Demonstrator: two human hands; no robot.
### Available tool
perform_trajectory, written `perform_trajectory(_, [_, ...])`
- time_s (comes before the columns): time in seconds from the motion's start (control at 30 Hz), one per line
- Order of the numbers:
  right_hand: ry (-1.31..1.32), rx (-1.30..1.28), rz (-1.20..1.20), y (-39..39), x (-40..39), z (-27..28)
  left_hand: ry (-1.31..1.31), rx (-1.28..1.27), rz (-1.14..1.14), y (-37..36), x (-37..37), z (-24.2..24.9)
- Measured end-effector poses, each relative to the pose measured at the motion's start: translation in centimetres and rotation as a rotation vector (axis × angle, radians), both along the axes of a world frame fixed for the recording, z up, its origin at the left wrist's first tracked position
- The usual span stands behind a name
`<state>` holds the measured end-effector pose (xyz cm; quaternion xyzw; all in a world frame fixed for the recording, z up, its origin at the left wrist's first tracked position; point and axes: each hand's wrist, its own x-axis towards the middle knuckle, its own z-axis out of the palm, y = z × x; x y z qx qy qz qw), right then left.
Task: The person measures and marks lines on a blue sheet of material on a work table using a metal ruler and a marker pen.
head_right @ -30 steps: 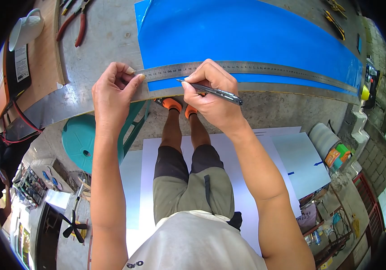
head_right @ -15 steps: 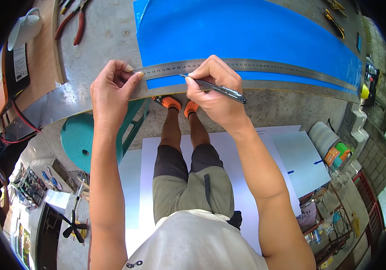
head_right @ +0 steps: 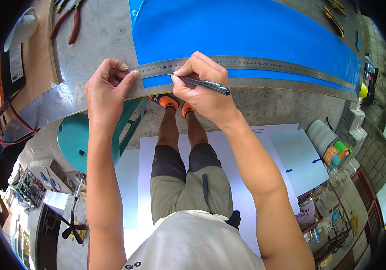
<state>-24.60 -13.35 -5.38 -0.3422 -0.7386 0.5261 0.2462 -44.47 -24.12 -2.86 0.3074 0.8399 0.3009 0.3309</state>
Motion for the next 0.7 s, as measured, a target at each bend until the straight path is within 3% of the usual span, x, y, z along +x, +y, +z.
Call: perform_trajectory(0.7, [0.007,0.066,0.003,-0.07,-0.15,-0.40,-0.004,0.017,0.007,0.09,0.13,0.12])
